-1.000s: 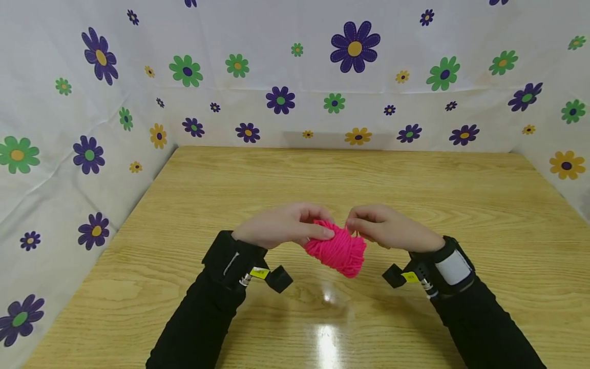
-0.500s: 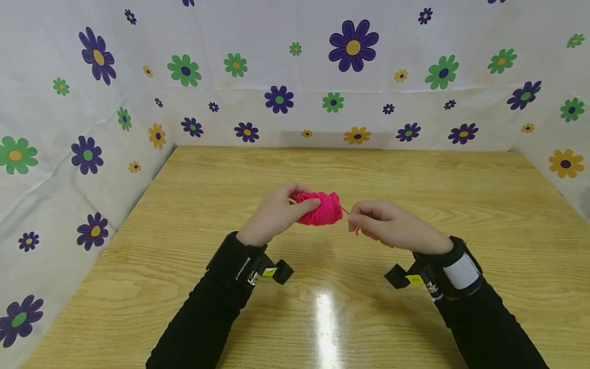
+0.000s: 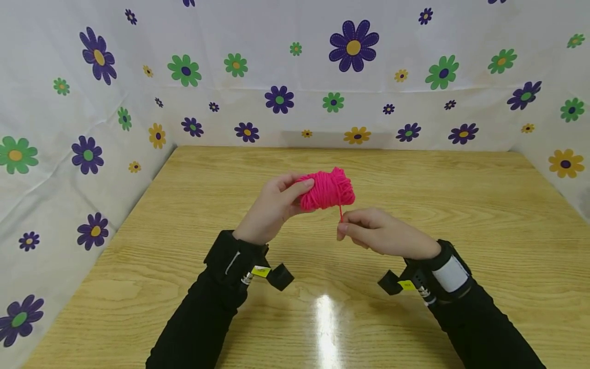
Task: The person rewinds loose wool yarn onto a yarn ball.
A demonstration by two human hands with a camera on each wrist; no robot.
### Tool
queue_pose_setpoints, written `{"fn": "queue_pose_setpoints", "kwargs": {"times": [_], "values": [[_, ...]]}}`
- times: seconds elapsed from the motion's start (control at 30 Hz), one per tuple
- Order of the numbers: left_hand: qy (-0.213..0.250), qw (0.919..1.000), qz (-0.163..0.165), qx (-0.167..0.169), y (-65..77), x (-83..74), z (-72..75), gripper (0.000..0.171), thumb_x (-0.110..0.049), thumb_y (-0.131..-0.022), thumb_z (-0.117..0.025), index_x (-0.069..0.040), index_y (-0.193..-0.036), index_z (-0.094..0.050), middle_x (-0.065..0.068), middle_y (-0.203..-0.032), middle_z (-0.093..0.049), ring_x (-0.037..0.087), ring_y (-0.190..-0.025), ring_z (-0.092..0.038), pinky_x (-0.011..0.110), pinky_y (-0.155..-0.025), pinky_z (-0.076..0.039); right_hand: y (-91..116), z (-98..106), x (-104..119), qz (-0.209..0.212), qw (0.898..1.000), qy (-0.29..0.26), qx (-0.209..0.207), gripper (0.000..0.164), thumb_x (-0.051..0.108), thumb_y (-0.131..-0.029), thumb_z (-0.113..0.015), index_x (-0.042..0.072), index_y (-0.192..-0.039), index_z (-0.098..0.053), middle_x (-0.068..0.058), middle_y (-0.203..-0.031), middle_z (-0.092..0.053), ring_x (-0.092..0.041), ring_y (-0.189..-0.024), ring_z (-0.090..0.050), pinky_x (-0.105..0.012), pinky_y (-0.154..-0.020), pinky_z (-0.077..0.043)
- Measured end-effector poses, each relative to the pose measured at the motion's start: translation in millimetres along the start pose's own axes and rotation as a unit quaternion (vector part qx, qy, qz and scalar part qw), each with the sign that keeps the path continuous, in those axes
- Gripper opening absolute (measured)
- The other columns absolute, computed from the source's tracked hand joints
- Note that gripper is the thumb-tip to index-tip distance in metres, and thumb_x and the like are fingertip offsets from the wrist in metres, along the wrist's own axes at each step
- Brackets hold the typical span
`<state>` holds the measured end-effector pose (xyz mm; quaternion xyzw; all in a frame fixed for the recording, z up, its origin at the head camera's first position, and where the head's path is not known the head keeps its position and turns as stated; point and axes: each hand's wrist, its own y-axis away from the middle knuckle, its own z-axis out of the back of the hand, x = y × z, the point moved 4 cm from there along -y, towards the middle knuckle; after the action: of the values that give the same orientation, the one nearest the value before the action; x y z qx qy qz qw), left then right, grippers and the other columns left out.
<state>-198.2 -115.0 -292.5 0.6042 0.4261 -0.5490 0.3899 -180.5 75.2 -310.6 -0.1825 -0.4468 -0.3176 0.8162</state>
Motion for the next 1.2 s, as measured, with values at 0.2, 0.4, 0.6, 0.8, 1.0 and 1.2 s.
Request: {"fn": "queue_pose_setpoints", "kwargs": {"times": [0.2, 0.4, 0.6, 0.8, 1.0, 1.2], "values": [[0.016, 0.9954, 0.039, 0.086, 3.5, 1.8, -6.5, 0.037, -0.009, -0.104, -0.044, 0.011, -0.135, -0.045, 0.008, -0.114, -0.060, 0.011, -0.088, -0.063, 0.021, -0.078, -0.057, -1, 1, -2, -0.009, 1.000, -0.007, -0.003, 0.021, 0.006, -0.103, -0.047, -0.008, -0.107, -0.062, -0.004, -0.071, -0.049, -0.009, -0.059, -0.037, -0.023, -0.056, -0.035], [-0.041, 0.9815, 0.059, 0.177, 7.1, 3.4, -10.9, 0.033, -0.007, -0.103, -0.044, 0.012, -0.130, -0.047, 0.004, -0.108, -0.061, 0.012, -0.089, -0.061, 0.022, -0.080, -0.055, 1, 3, -4, -0.005, 1.000, -0.004, 0.007, 0.016, 0.001, -0.099, -0.049, -0.007, -0.104, -0.062, -0.004, -0.076, -0.053, -0.010, -0.063, -0.040, -0.024, -0.060, -0.039], [-0.123, 0.9603, 0.078, 0.238, 10.1, 5.3, -14.6, 0.031, -0.006, -0.101, -0.049, 0.012, -0.126, -0.051, 0.007, -0.106, -0.061, 0.013, -0.090, -0.059, 0.025, -0.078, -0.054, 1, 4, -2, 0.012, 0.999, 0.015, 0.028, 0.020, 0.001, -0.099, -0.047, -0.001, -0.095, -0.066, 0.003, -0.071, -0.045, -0.008, -0.063, -0.042, -0.024, -0.059, -0.038], [-0.144, 0.9541, 0.077, 0.251, 9.7, 6.3, -15.8, 0.031, -0.008, -0.099, -0.050, 0.011, -0.123, -0.052, 0.006, -0.104, -0.061, 0.012, -0.089, -0.059, 0.026, -0.078, -0.054, 1, 5, -2, 0.012, 0.999, -0.001, 0.033, 0.020, 0.003, -0.100, -0.046, -0.002, -0.095, -0.065, 0.000, -0.071, -0.045, -0.008, -0.061, -0.040, -0.024, -0.056, -0.036], [-0.149, 0.9610, 0.069, 0.223, 8.4, 5.1, -13.1, 0.030, -0.009, -0.101, -0.050, 0.009, -0.125, -0.052, 0.013, -0.112, -0.061, 0.015, -0.094, -0.060, 0.028, -0.081, -0.054, 2, 9, -6, -0.030, 0.998, -0.044, 0.017, 0.027, 0.007, -0.102, -0.040, -0.005, -0.100, -0.064, -0.003, -0.066, -0.047, -0.010, -0.051, -0.042, -0.023, -0.050, -0.040], [-0.126, 0.9752, 0.064, 0.170, 4.5, 7.6, -9.7, 0.027, -0.007, -0.101, -0.050, 0.008, -0.125, -0.051, 0.012, -0.113, -0.061, 0.015, -0.093, -0.060, 0.028, -0.081, -0.053, 3, 13, -16, -0.082, 0.987, -0.137, -0.021, 0.042, 0.021, -0.108, -0.037, -0.014, -0.125, -0.055, -0.010, -0.096, -0.065, -0.023, -0.082, -0.065, -0.033, -0.068, -0.059]]}}
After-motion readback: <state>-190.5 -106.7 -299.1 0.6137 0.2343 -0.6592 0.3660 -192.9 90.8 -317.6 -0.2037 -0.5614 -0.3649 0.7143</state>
